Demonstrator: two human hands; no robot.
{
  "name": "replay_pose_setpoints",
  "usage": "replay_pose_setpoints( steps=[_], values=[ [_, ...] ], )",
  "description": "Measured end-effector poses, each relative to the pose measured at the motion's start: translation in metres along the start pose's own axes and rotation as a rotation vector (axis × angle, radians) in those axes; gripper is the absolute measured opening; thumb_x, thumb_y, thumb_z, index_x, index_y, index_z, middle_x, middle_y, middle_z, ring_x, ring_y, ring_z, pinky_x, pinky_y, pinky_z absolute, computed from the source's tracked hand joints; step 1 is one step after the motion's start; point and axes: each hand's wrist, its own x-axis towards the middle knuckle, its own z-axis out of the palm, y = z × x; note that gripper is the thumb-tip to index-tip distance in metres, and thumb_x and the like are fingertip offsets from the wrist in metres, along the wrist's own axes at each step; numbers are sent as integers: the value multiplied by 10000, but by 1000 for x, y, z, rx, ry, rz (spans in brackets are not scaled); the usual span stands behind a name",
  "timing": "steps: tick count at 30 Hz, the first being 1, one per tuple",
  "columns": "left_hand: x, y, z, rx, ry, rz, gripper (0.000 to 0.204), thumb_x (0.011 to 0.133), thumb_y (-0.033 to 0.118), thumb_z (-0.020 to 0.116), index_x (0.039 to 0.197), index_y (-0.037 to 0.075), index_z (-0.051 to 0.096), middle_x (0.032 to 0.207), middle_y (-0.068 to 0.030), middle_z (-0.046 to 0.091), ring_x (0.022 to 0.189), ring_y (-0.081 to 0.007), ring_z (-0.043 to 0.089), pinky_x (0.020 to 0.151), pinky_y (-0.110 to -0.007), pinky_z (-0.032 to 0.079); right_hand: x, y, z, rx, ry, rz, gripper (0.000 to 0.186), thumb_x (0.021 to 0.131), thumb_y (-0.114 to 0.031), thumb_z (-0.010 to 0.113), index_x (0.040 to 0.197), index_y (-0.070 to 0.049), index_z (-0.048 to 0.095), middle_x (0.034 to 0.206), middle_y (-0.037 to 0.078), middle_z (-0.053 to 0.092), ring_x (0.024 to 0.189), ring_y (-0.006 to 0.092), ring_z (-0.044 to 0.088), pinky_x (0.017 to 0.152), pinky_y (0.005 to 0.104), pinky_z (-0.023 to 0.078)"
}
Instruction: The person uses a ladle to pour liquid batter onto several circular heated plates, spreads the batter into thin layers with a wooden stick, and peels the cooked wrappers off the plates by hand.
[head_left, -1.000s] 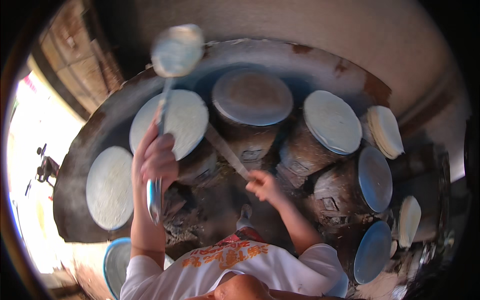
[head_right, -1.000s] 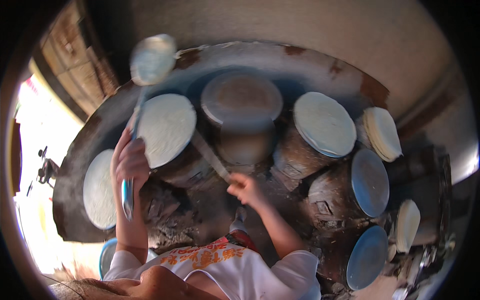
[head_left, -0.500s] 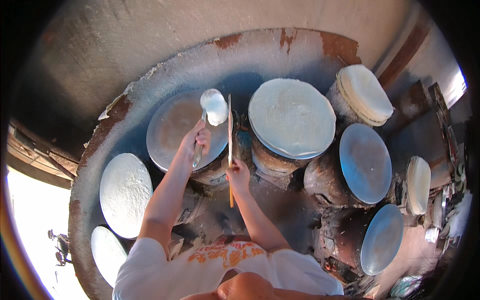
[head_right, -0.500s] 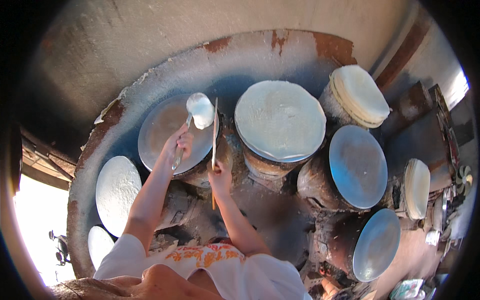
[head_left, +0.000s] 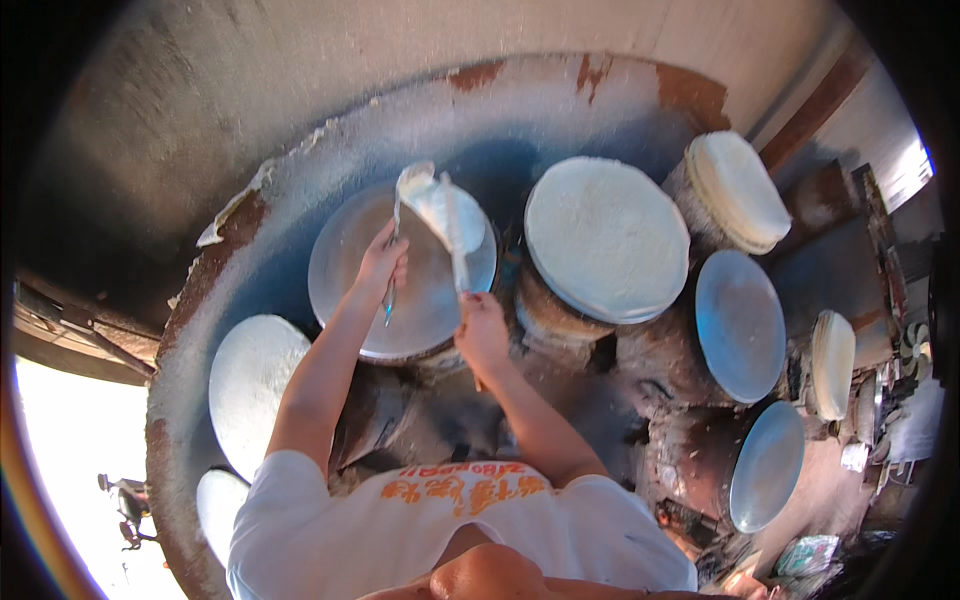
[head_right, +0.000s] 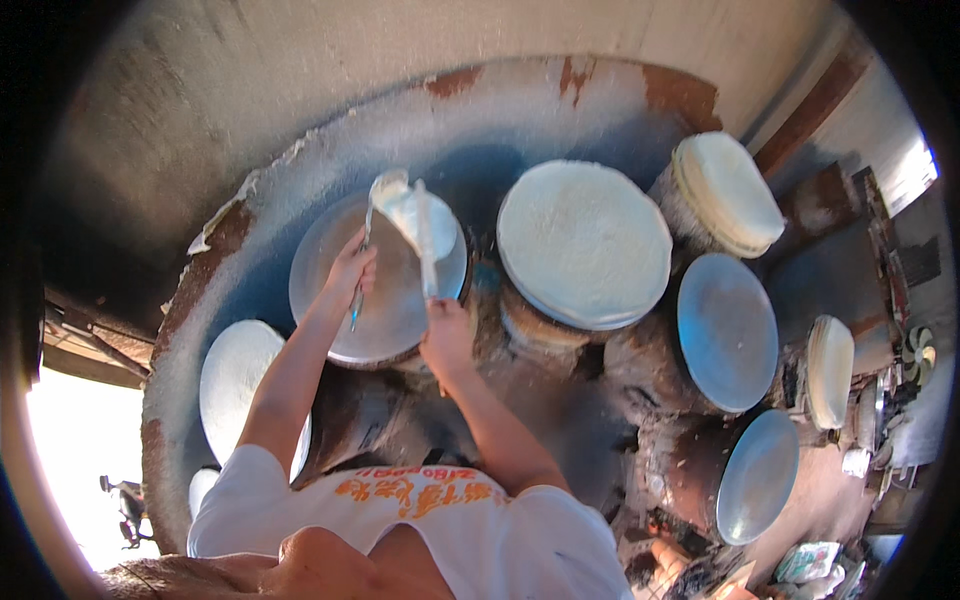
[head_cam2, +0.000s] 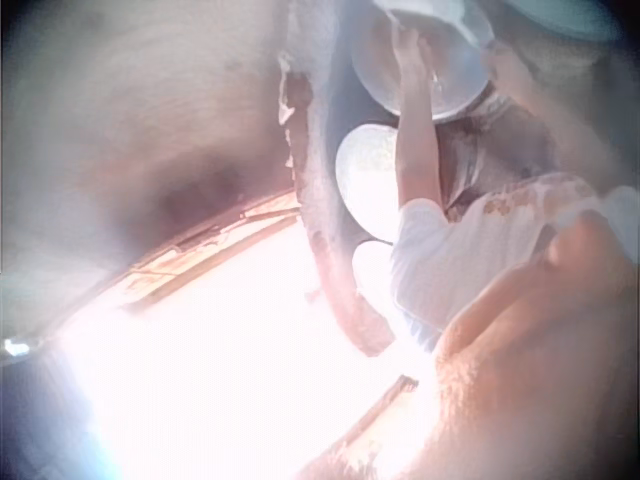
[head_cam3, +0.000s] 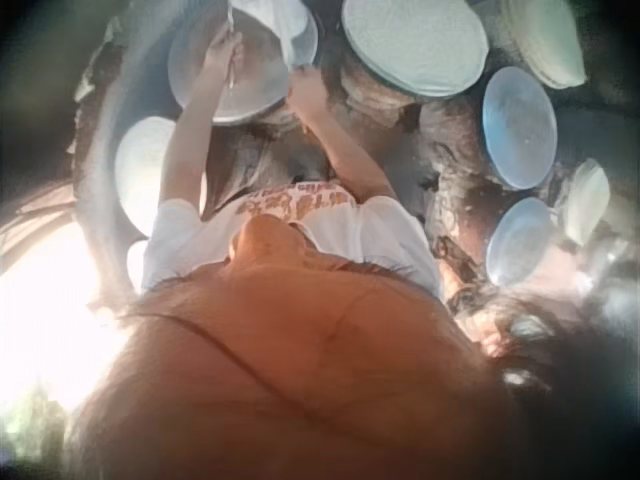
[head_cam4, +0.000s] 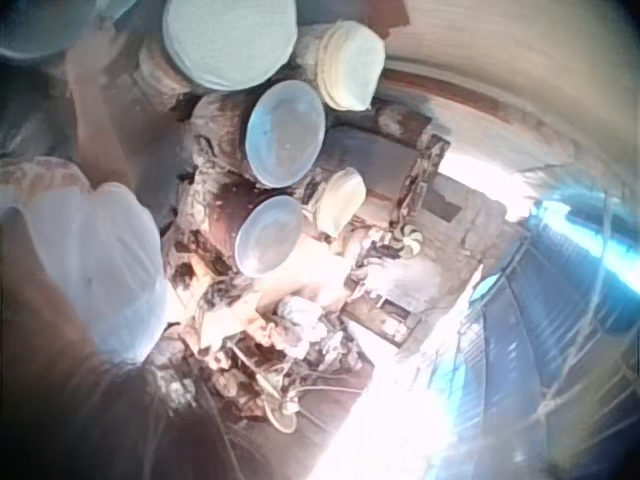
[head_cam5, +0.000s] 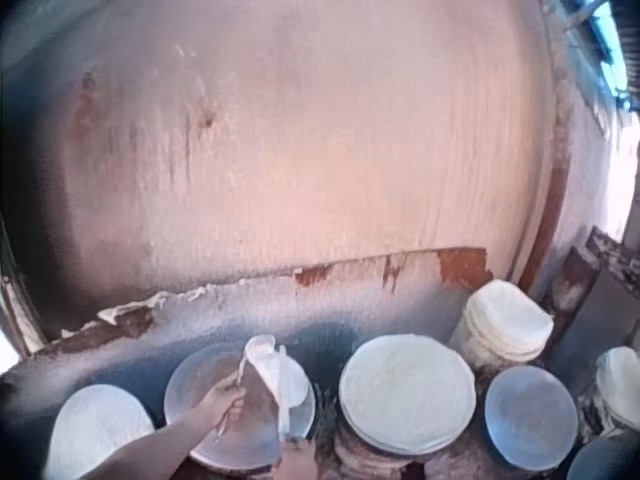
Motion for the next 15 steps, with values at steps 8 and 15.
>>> replay_pose_setpoints(
  steps=[8,15],
  values=[
    [-22,8,-29,552,222,158,547,918,119,505,1436,200,348,607,-18,490,424,-120,439,399,-285,407,1,11,-14,-25,32,-46,390,679,15,602,1061,-56,634,1044,99,583,924,323,550,788,406,498],
    [-28,1,-85,1012,522,414,555,892,138,534,1420,184,371,925,-104,662,464,-174,534,450,-329,462,46,8,-10,-100,-22,-85,387,686,-9,595,1061,-83,660,1015,64,619,954,322,569,791,392,502]
  ],
)
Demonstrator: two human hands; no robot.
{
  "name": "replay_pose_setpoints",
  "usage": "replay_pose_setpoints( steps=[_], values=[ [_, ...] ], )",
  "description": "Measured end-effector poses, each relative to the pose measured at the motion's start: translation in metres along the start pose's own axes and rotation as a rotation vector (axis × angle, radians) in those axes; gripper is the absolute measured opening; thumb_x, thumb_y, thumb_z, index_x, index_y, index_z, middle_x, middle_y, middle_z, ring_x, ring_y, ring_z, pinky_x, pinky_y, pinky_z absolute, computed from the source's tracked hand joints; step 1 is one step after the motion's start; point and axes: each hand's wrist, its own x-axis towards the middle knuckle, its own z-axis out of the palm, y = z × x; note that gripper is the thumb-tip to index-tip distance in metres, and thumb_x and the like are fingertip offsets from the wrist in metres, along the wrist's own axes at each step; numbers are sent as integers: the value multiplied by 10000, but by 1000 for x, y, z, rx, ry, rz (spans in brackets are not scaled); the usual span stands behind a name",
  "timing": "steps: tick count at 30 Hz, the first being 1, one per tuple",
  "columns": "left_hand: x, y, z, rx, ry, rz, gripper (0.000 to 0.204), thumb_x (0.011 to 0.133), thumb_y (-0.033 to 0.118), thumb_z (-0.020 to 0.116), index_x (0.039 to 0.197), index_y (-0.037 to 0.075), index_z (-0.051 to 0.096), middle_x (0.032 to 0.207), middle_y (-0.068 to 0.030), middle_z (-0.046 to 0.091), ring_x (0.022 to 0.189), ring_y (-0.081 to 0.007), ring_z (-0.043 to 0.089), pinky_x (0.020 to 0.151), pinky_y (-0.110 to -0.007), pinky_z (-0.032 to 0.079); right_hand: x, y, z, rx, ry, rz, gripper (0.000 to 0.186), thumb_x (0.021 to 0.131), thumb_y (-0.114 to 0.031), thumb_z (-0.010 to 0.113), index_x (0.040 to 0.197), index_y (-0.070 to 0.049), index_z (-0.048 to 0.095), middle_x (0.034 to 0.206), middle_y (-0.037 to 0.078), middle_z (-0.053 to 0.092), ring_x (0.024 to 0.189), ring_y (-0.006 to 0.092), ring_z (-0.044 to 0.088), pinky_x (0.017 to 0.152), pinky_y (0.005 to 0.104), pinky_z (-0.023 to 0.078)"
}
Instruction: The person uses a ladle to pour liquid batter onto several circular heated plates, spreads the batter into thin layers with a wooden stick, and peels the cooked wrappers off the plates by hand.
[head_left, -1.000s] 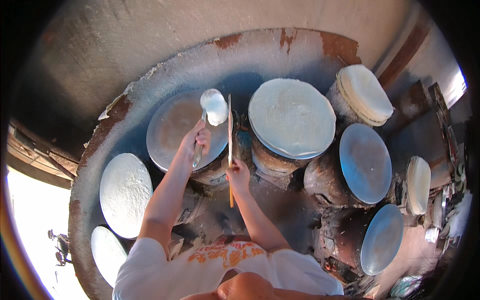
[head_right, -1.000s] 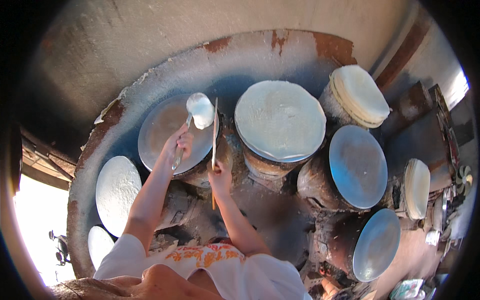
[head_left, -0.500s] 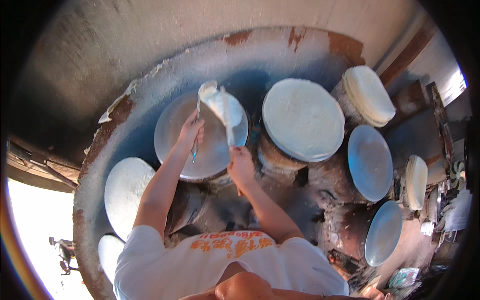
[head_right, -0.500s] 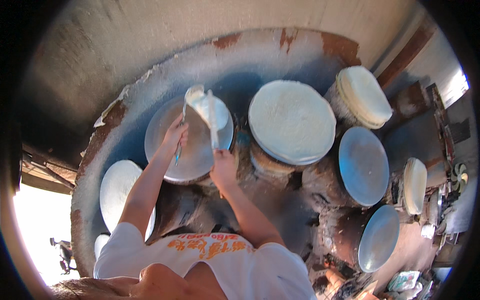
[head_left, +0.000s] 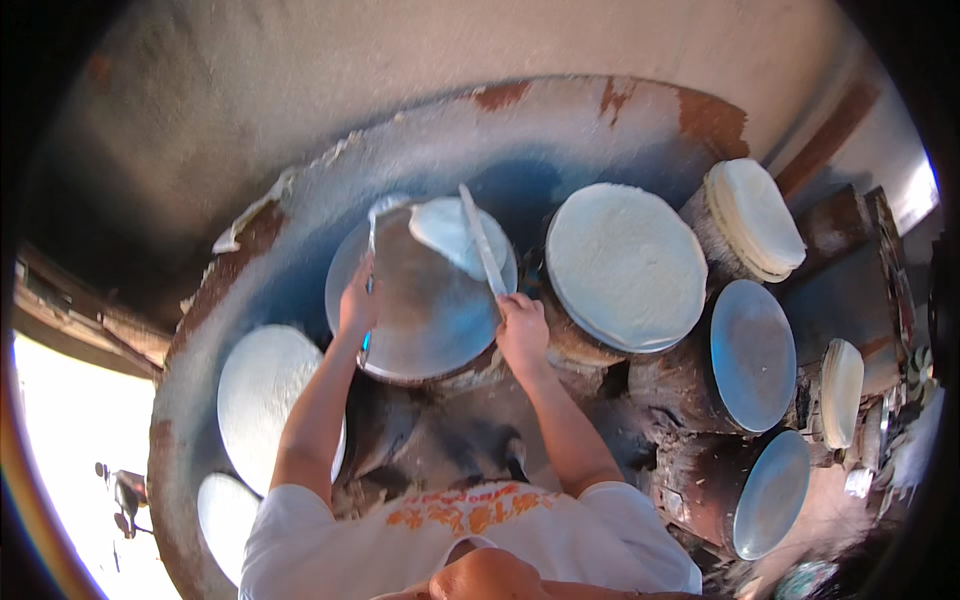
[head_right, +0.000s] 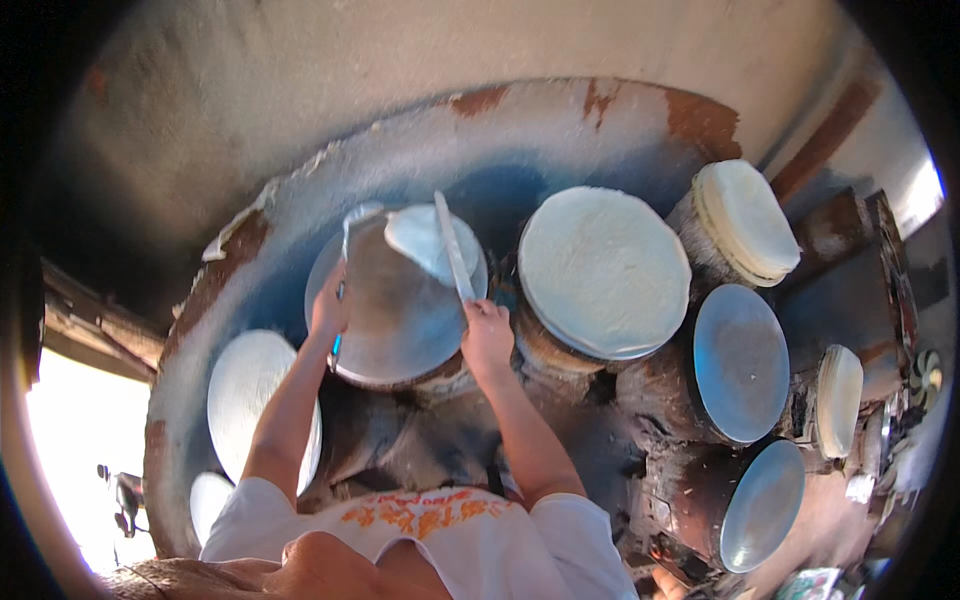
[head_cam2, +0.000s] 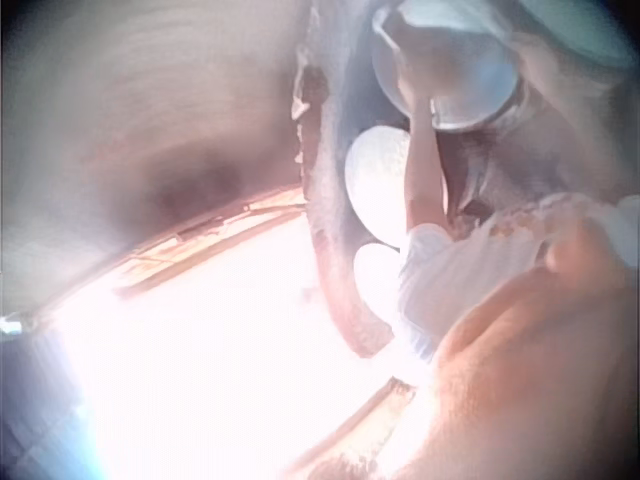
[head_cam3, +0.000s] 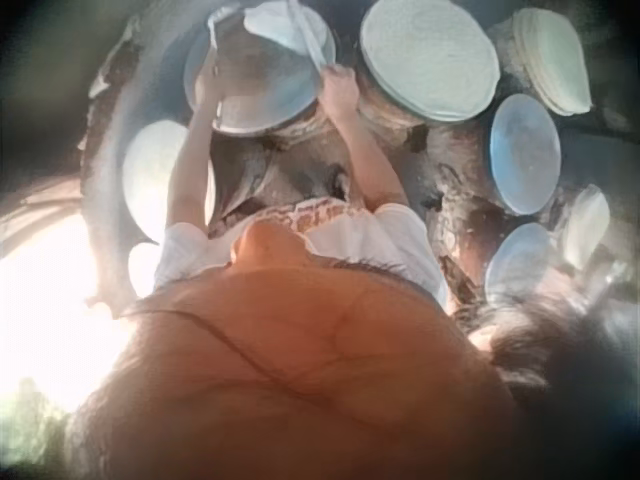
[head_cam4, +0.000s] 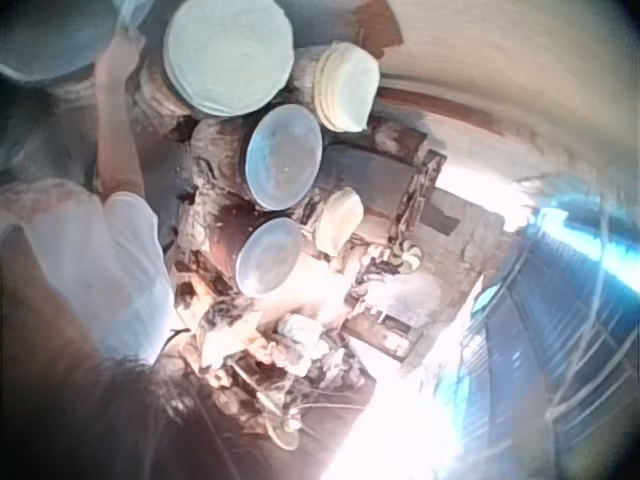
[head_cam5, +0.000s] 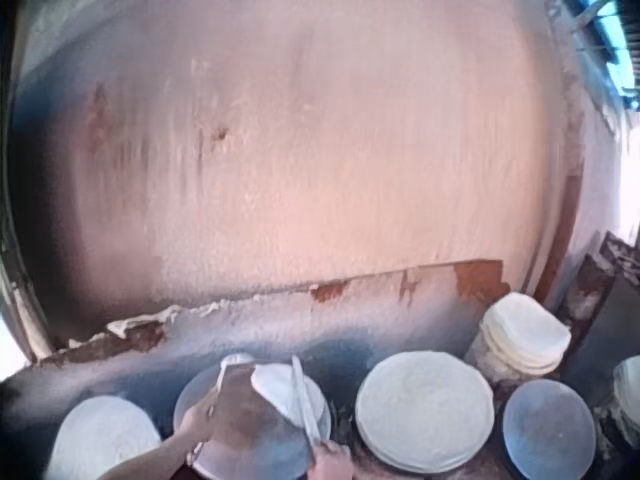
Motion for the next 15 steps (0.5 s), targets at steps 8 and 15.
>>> replay_pose_setpoints(
  steps=[8,15],
  values=[
    [-64,55,-47,-753,18,-372,580,941,55,434,1472,207,257,575,25,364,396,-68,321,359,-237,290,37,-25,12,104,-67,-218,358,671,29,592,1007,-69,668,1036,64,625,968,309,551,799,376,495],
    [-74,84,-39,-693,185,-406,579,935,33,451,1458,229,299,571,36,375,408,-52,350,353,-230,305,66,24,15,89,-122,-302,341,697,-12,607,1016,-107,683,1033,57,636,922,312,572,833,372,492]
  ],
)
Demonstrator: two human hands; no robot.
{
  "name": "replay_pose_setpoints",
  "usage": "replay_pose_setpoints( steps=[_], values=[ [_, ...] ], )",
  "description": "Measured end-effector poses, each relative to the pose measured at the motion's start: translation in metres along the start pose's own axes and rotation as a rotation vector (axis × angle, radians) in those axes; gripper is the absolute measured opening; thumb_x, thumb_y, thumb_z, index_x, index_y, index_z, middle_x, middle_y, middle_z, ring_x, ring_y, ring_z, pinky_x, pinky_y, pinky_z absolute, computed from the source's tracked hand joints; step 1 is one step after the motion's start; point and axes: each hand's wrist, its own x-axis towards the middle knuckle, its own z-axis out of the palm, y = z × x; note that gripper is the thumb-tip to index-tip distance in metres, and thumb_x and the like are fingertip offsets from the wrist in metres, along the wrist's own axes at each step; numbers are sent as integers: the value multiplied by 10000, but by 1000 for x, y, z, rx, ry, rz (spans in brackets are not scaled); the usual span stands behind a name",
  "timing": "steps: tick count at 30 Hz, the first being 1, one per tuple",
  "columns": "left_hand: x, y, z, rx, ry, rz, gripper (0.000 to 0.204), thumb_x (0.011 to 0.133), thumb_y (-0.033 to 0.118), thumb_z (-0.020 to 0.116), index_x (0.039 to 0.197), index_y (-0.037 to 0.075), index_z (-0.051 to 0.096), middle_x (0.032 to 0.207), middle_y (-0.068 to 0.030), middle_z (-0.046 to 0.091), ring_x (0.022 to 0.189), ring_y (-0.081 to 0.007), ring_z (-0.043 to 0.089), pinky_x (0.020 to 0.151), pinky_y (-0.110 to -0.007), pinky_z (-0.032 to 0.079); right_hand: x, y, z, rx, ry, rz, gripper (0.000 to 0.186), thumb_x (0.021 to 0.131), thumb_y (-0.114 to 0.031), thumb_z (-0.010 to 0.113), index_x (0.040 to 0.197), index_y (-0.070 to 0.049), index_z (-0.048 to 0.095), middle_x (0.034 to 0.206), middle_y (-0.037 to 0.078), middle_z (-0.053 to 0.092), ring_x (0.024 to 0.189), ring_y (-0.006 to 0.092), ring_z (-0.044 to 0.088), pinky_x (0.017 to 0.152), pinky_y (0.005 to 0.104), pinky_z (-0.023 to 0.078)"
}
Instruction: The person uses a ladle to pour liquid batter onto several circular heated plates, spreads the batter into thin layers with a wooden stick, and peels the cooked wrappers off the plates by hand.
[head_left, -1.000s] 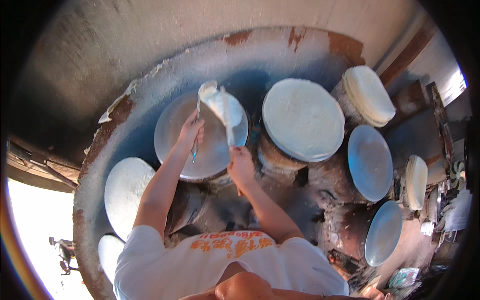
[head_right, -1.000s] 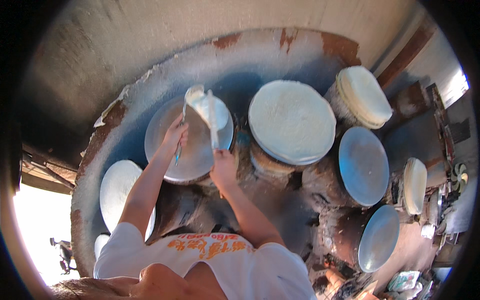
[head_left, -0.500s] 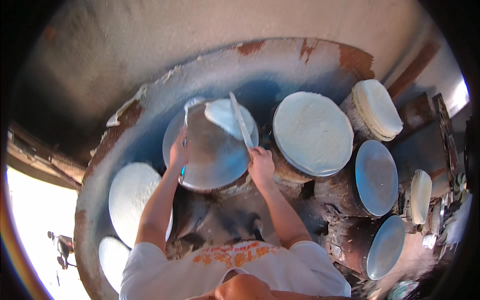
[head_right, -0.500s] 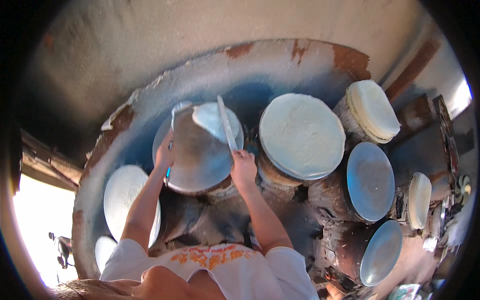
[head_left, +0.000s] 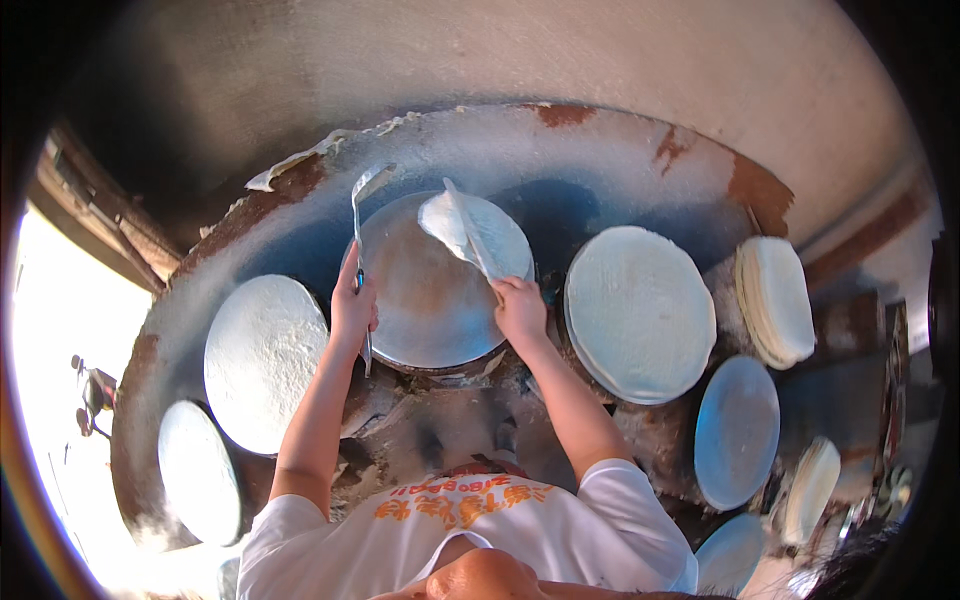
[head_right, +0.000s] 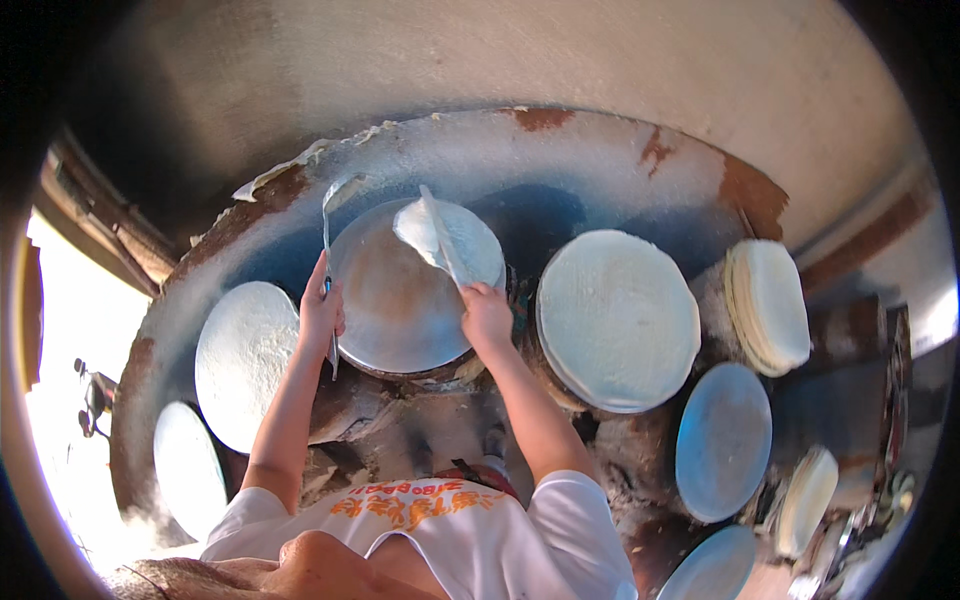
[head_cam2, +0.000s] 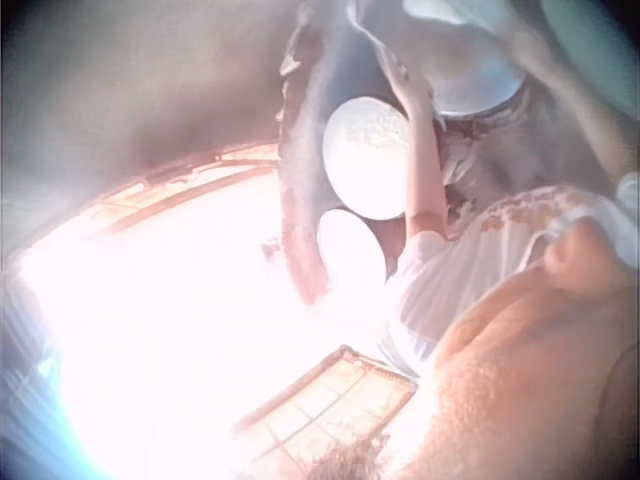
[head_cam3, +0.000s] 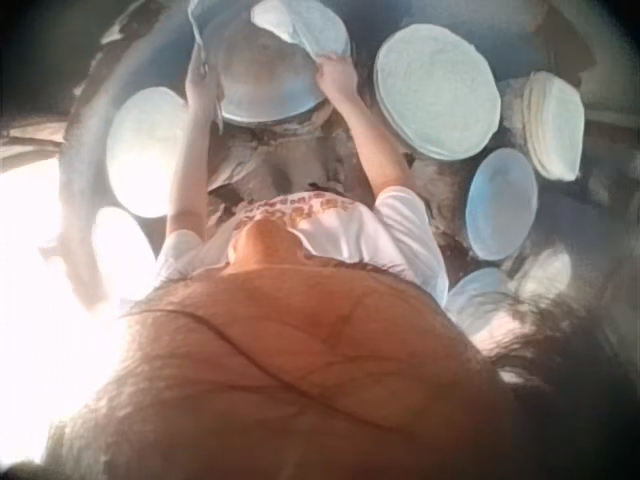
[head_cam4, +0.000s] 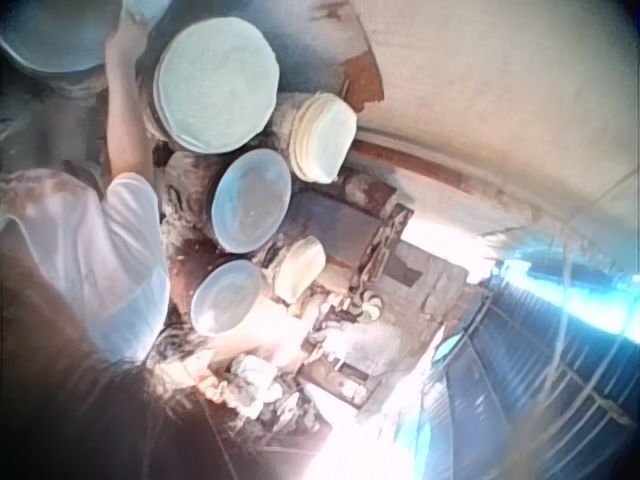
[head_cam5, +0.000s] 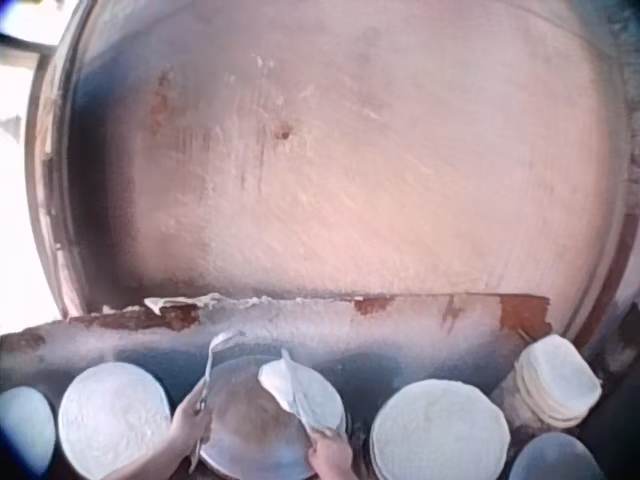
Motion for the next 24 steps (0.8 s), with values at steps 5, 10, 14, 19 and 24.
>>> replay_pose_setpoints(
  steps=[5,10,14,19,24],
  values=[
    [-27,-3,14,28,125,-62,565,946,56,460,1460,220,292,566,39,393,395,-51,342,347,-234,311,50,-4,17,65,-175,-133,355,712,24,564,1033,-77,678,1034,89,638,933,336,564,842,387,483],
    [-42,1,27,47,242,-64,569,944,61,468,1461,216,286,541,31,384,389,-60,344,346,-238,320,57,-11,20,241,-237,-307,397,697,52,505,1041,-68,665,1029,107,631,943,343,549,861,401,451],
    [-49,3,28,36,291,-75,569,942,57,472,1457,218,293,543,35,381,388,-59,347,344,-235,319,59,-3,8,293,-322,-343,362,701,27,532,1017,-72,679,1023,90,636,974,319,553,882,381,444],
    [-60,16,31,6,300,-53,576,938,41,468,1457,219,293,555,32,389,384,-53,353,336,-223,313,115,68,-20,130,-217,-315,271,744,-45,580,978,-115,698,995,59,643,926,304,557,813,374,471],
    [-57,9,31,61,369,-75,565,947,67,467,1458,232,291,523,39,357,387,-56,339,340,-236,313,86,36,22,360,-389,-470,270,749,-39,577,980,-109,698,994,50,644,923,308,557,826,375,464]
  ],
)
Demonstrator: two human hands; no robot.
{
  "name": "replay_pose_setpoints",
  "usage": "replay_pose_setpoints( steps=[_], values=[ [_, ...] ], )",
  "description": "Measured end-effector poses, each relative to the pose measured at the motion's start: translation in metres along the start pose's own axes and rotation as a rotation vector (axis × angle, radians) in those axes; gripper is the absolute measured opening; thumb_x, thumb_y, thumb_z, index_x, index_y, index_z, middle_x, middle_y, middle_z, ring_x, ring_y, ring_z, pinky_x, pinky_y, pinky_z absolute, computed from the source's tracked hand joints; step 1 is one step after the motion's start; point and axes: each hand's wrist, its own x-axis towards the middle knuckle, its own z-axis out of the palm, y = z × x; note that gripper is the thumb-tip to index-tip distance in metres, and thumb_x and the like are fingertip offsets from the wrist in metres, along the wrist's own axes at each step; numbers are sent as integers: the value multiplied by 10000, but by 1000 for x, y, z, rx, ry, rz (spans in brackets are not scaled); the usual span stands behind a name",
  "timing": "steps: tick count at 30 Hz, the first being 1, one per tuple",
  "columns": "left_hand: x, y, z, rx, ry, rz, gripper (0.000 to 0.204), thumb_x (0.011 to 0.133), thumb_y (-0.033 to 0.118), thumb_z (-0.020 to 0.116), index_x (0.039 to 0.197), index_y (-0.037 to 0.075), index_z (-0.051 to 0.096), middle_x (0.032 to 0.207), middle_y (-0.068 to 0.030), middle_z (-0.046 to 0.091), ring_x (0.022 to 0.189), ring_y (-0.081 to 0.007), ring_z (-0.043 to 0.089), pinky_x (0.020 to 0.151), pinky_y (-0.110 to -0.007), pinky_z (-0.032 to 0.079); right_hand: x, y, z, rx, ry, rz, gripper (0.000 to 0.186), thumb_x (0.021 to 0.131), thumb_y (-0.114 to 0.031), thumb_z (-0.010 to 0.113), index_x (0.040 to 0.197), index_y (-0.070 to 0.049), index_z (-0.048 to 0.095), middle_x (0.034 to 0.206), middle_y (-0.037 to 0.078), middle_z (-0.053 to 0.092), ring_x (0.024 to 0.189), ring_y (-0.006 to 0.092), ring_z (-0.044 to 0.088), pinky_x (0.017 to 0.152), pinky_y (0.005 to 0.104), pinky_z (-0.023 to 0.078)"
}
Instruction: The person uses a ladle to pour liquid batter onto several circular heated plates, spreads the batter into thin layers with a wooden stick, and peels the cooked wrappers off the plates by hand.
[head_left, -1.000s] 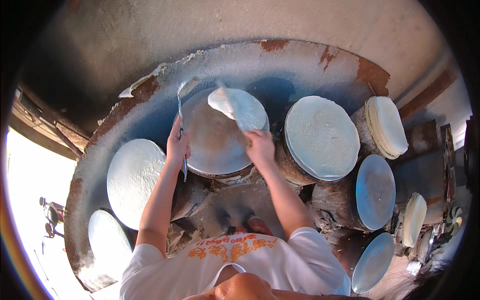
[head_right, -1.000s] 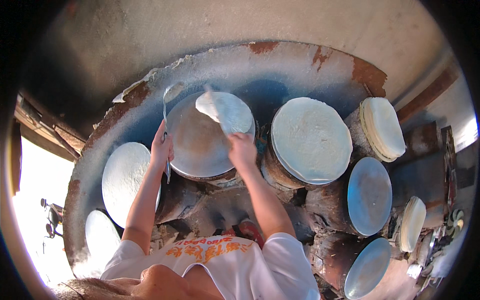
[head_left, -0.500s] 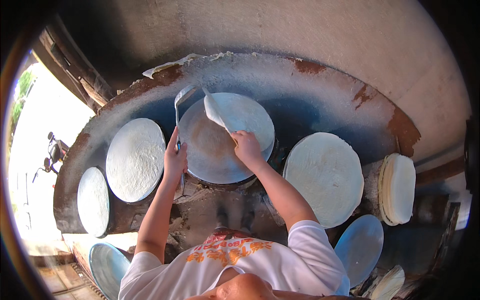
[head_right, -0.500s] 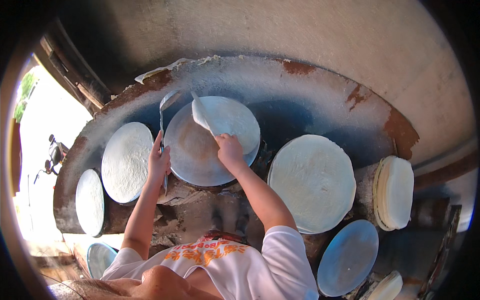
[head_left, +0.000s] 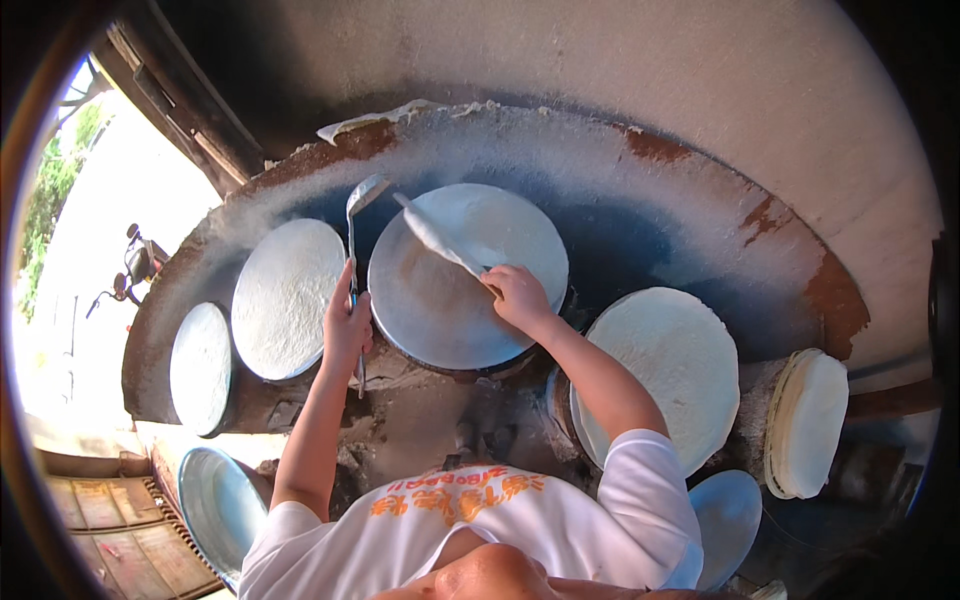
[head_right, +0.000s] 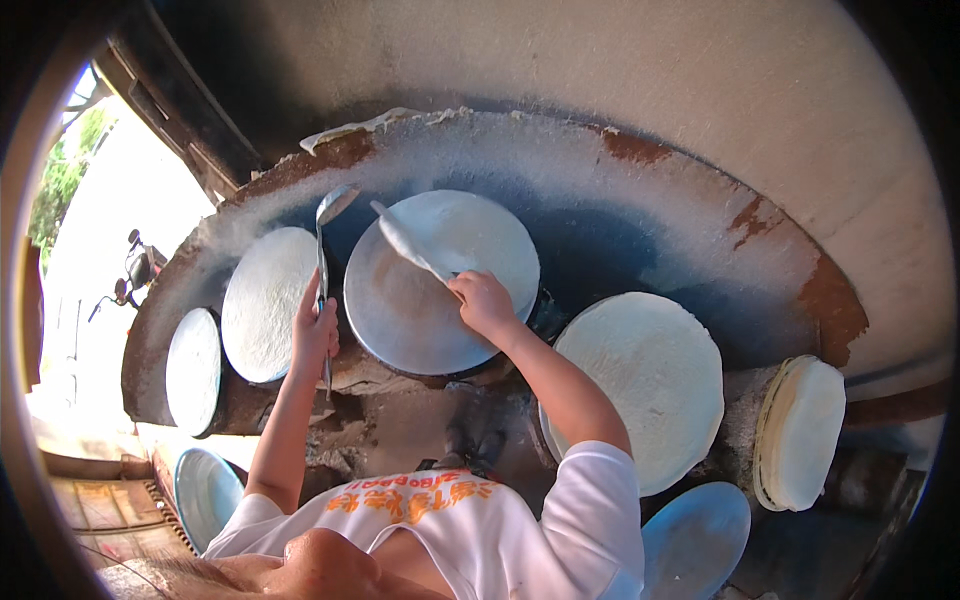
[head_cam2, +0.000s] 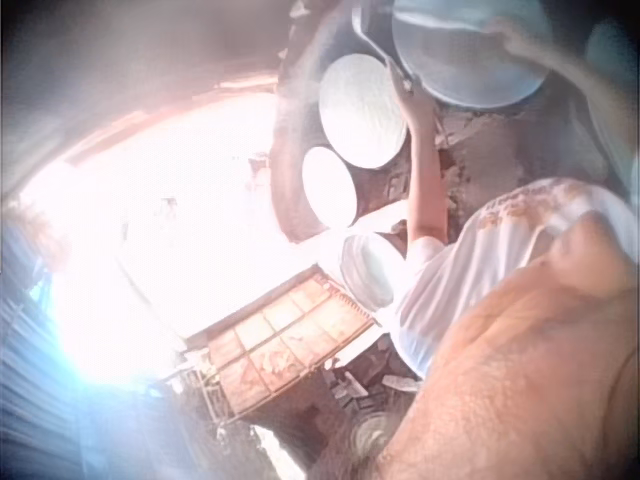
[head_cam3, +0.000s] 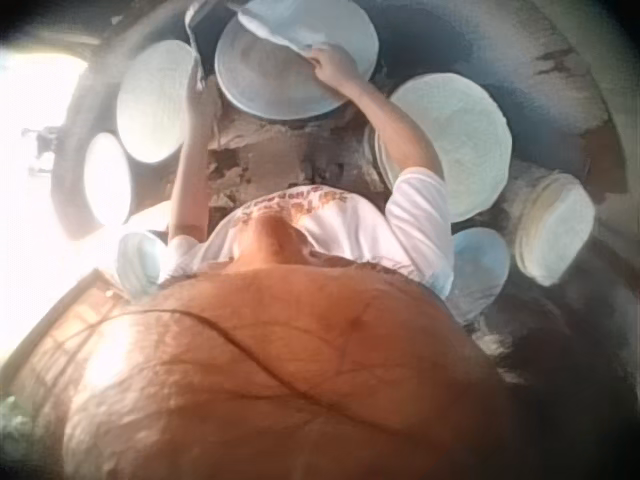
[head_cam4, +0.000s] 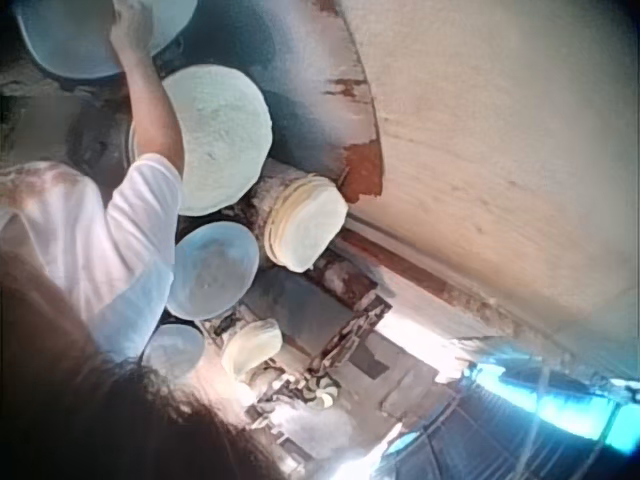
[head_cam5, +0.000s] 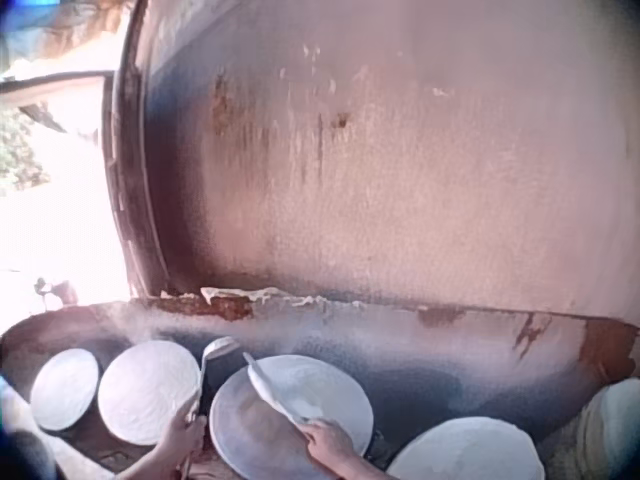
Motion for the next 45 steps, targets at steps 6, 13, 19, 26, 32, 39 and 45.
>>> replay_pose_setpoints(
  steps=[6,13,19,26,32,39,45],
  values=[
    [-11,2,-10,-21,29,-11,562,949,72,468,1457,239,294,507,50,335,372,-52,318,334,-237,299,7,19,-40,24,35,-40,297,708,-52,598,980,-115,699,997,74,648,932,289,580,844,385,455],
    [-9,-2,-4,-87,87,-15,567,951,78,478,1461,226,282,508,56,327,373,-47,311,333,-233,282,-4,-7,-23,123,-182,-83,205,779,-59,582,943,-110,695,972,47,652,967,288,563,831,369,463],
    [-10,5,4,-45,70,15,556,950,96,489,1454,237,301,532,58,339,395,-45,320,346,-227,288,60,31,-38,66,-157,40,220,737,-41,575,912,-98,696,972,49,657,967,286,569,811,370,463],
    [-34,-4,-20,-119,49,7,564,954,92,476,1467,196,266,538,54,349,399,-34,315,347,-216,292,-3,10,-39,286,-287,-272,281,654,3,591,905,-76,689,910,116,653,870,302,610,788,388,473],
    [-41,6,-20,-156,116,-48,560,955,82,461,1467,195,265,521,55,337,389,-35,312,342,-211,292,40,22,-44,340,-436,-122,338,618,-1,600,940,-63,684,898,118,651,884,305,609,761,370,478],
    [-56,6,-31,-21,87,-101,567,952,99,480,1468,205,270,505,63,344,385,-38,302,339,-214,300,8,31,-64,440,-536,19,394,622,22,598,995,-63,692,941,84,668,773,201,625,683,307,486],
    [-95,-21,-58,134,61,-148,538,960,115,463,1461,200,285,496,54,368,353,-35,322,319,-208,296,-47,46,-84,535,-426,57,316,640,23,596,930,-54,697,915,82,667,764,211,627,693,296,483]
  ],
)
